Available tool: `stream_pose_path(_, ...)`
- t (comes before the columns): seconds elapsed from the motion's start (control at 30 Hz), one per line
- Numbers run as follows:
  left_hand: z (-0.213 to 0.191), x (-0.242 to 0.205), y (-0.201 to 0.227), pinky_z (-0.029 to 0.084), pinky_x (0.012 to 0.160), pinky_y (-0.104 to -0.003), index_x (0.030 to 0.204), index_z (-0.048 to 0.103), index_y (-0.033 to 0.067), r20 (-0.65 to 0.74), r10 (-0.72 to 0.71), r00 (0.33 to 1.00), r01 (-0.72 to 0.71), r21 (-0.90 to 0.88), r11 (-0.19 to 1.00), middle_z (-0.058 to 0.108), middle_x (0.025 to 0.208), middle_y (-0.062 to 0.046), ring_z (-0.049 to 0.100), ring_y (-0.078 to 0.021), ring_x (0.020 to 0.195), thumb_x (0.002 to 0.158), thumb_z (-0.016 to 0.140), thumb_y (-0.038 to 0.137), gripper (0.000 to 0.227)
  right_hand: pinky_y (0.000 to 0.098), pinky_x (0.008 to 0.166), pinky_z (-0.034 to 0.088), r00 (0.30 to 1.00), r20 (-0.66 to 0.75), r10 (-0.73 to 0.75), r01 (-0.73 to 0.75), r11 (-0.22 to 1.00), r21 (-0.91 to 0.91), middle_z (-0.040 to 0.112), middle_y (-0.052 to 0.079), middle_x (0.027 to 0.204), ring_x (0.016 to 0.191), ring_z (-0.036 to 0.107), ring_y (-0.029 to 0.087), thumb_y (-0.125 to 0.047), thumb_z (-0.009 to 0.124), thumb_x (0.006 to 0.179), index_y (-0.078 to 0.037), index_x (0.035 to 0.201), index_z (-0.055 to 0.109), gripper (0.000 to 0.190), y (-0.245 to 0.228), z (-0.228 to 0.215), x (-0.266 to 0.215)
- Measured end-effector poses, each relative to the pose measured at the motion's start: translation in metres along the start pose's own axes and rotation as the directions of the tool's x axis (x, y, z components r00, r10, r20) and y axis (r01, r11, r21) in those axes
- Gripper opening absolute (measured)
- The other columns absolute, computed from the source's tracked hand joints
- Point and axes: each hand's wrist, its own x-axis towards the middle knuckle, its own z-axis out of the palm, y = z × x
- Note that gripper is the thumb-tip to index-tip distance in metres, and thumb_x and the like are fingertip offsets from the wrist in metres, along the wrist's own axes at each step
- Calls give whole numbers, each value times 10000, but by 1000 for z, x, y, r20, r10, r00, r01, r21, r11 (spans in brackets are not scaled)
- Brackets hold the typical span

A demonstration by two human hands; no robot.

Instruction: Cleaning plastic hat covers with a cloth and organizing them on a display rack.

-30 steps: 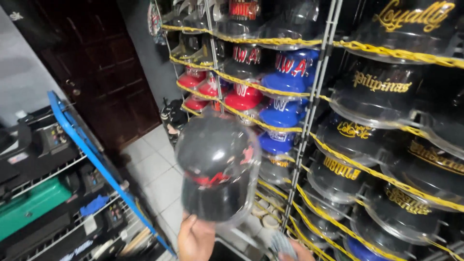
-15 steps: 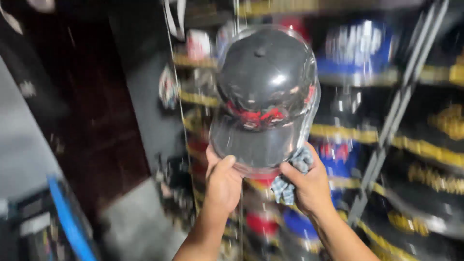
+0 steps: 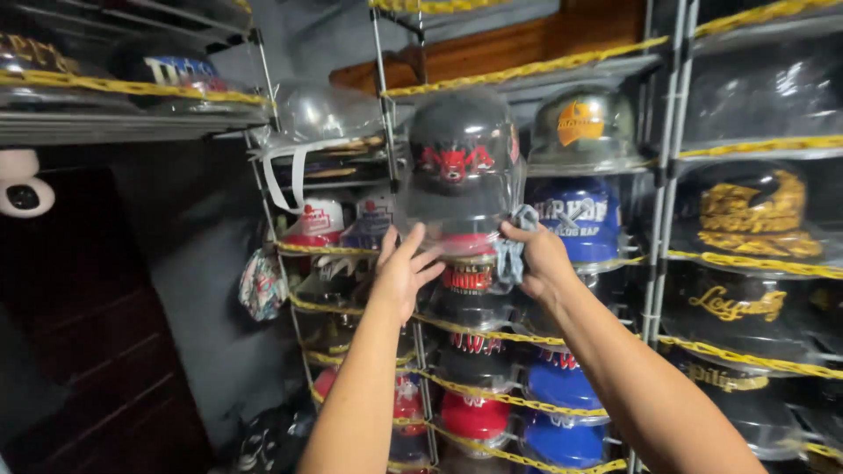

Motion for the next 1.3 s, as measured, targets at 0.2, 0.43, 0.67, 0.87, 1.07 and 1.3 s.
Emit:
stream_pose_path(0.2,-47,-32,26,430,1122,-594,1653,145,152,37,-54,998,41,299,953,364,1612,-269,514,-470,1380,883,732,449,1013,642,896,573,992,-127,21,8,975,223,709,294,1130,993,752,392,18,847,789,9,1375,554,655,-1,38,49)
stream_pose_path(0.43,-78,-28,27,585,922,-481,1607,324,183,65,-83,994,30,579,815,610,1429,-195,709,-362,1167,850,831,326,922,719,901,532,953,-301,-10,88,966,243,617,418,1141,1042,684,550,79,808,786,153,1363,457,679,-12,62,86)
stream_pose_path(0.67,-38,-7,18,594,928,-508,1574,367,155,132,4,991,-90,649,755,501,1538,-231,623,-395,1298,830,840,291,893,656,995,501,925,-377,-43,74,995,68,529,403,1354,1278,557,501,-17,763,882,157,1440,415,680,-39,88,70)
stream_pose_path(0.87,-10,-39,4,580,1038,-425,1563,360,204,148,-176,973,-51,886,461,468,1594,-59,664,-273,1265,870,743,256,793,357,719,583,903,-429,30,15,995,102,745,118,1054,887,718,253,5,557,981,-8,1073,734,200,-25,63,118)
stream_pose_path(1.07,-42,-80,-2,550,1082,-374,1538,422,200,86,-349,933,6,968,253,577,1511,-23,651,-196,1290,888,732,219,721,338,505,427,804,-594,21,-65,997,-52,647,33,776,652,570,145,-235,858,845,-8,950,703,295,-29,69,120)
stream_pose_path(1.3,-110,-103,-47,619,905,-234,1333,660,205,9,-174,985,52,937,346,788,1212,-18,807,-97,1005,823,778,218,523,409,872,587,686,-702,-191,-56,948,-313,746,183,1132,1052,723,347,-285,847,810,-6,1137,681,461,-2,66,162)
